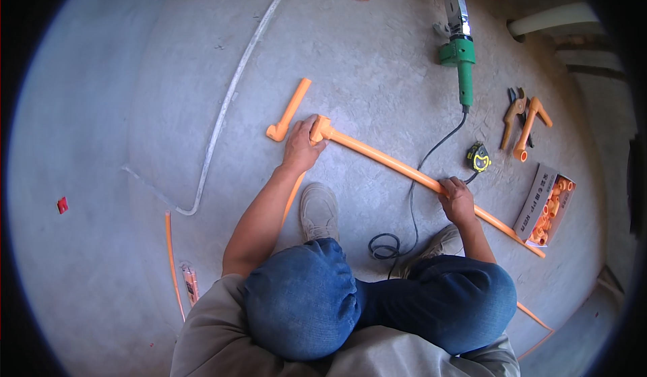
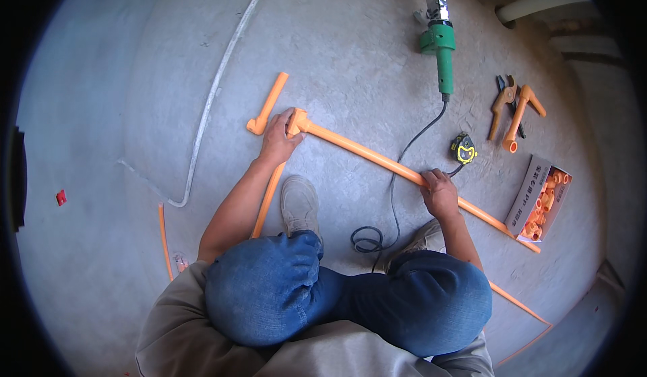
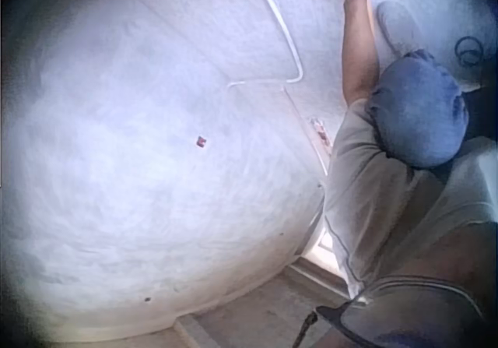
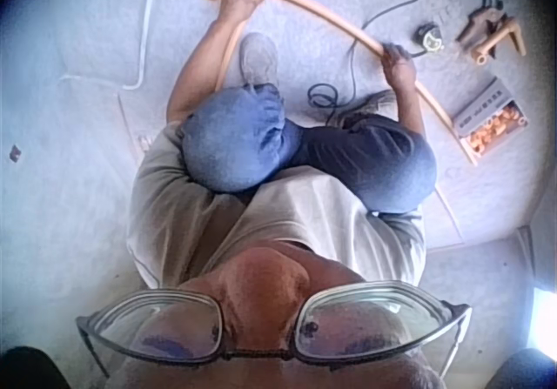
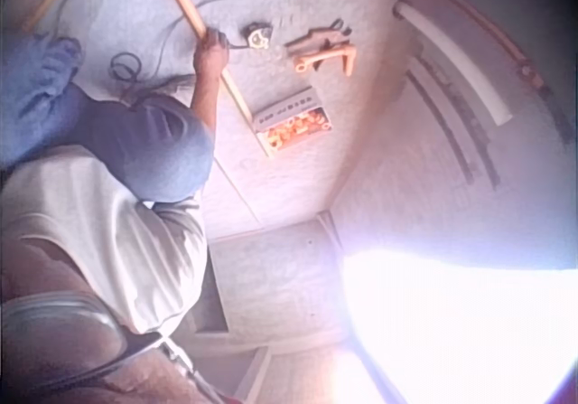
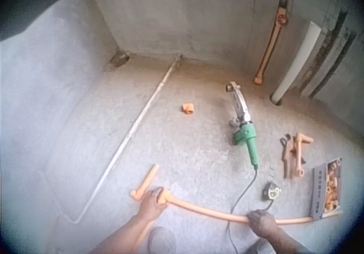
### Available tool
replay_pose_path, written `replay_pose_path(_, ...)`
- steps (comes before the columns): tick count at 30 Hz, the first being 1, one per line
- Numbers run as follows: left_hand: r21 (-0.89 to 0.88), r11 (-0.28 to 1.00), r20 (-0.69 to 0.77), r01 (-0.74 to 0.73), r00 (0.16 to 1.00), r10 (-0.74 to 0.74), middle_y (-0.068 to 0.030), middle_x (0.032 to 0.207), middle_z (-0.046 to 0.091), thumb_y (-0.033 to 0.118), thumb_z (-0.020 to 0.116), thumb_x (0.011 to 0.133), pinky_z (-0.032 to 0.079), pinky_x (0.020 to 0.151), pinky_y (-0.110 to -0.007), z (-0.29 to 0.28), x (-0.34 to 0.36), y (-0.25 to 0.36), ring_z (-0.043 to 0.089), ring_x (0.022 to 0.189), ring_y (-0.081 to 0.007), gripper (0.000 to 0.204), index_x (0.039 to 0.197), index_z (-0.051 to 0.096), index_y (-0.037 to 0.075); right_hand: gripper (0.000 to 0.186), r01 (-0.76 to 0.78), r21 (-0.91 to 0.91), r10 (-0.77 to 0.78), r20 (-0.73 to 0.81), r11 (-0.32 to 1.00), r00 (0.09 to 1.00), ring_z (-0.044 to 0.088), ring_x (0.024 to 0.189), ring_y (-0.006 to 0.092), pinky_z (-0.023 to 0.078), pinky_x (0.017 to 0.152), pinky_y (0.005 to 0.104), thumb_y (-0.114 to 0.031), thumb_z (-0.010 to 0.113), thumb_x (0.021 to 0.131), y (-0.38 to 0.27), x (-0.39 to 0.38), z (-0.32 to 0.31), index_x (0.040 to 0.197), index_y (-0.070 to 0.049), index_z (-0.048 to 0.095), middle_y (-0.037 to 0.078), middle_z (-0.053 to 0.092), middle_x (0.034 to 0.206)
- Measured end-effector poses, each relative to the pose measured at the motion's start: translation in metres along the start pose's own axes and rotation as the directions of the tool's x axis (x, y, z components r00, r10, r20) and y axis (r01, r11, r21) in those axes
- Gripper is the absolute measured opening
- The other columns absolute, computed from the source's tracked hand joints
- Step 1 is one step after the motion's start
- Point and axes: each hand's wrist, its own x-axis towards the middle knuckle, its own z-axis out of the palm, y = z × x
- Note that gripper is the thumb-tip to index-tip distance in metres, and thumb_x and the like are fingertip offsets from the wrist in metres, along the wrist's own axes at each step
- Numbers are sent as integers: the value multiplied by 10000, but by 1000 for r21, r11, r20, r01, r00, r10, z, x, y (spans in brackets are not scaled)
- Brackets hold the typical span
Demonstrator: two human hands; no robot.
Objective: The person picks up an orange PVC pipe, measures a section with a tape measure, uses a handheld heating tool to fuse the pipe ends, and assembles a network of pipes and elbow connectors on the concrete floor.
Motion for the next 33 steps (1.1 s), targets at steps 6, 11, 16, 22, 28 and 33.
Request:
replay_pose_path(6, 92, 995, -37, -25, 999, 29, -158, 1275, 537, 216, 803, 818, 474, 1013, -428, 6, 1, 9, 550, 1195, -353, 745, 1445, 442, 39, 334, 25, 4, -25, -15, 1000, 1000, 614, 975, 361, 521, 854, 450, -94, 712, 774, 0, 1, -2, 1104, -59, 666, 125, 647, 1026)
replay_pose_path(11, 112, 993, -65, -29, 997, 37, -169, 1256, 538, 198, 806, 810, 475, 1004, -433, 9, 2, 12, 550, 1188, -358, 741, 1429, 445, 11, 347, 17, 16, -16, -37, 1000, 999, 618, 973, 356, 523, 846, 451, -88, 714, 774, 1, 0, -3, 1118, -60, 673, 125, 655, 1042)
replay_pose_path(16, 155, 984, -91, -93, 990, 108, -166, 1205, 561, 134, 784, 812, 487, 976, -434, 10, 2, 4, 566, 1155, -363, 706, 1425, 454, 13, 329, 52, 33, -49, -84, 998, 995, 623, 944, 350, 529, 830, 448, -82, 710, 774, 3, 0, 5, 1102, -61, 693, 117, 667, 1021)
replay_pose_path(22, 120, 991, -66, -51, 996, 59, -153, 1236, 566, 141, 775, 816, 487, 977, -424, 11, 4, 8, 570, 1169, -350, 690, 1426, 472, 30, 302, 58, 17, -56, -102, 998, 993, 627, 916, 337, 536, 802, 441, -78, 702, 777, 7, 0, 5, 1078, -65, 693, 97, 672, 987)
replay_pose_path(28, 180, 983, -71, -14, 997, 27, -130, 1251, 566, 163, 765, 833, 497, 973, -411, 14, 4, 13, 582, 1169, -321, 682, 1443, 476, 66, 251, 52, -16, -53, -77, 998, 996, 628, 923, 325, 538, 800, 434, -80, 688, 788, 7, 2, 4, 1038, -70, 685, 83, 667, 978)
replay_pose_path(33, 165, 984, -47, 65, 997, -58, -148, 1201, 582, 158, 772, 822, 479, 987, -429, 11, 0, 23, 575, 1163, -336, 685, 1437, 482, 69, 296, 32, -12, -32, -56, 999, 998, 628, 960, 316, 536, 828, 420, -92, 712, 779, 7, 0, 6, 1074, -68, 691, 79, 666, 1003)
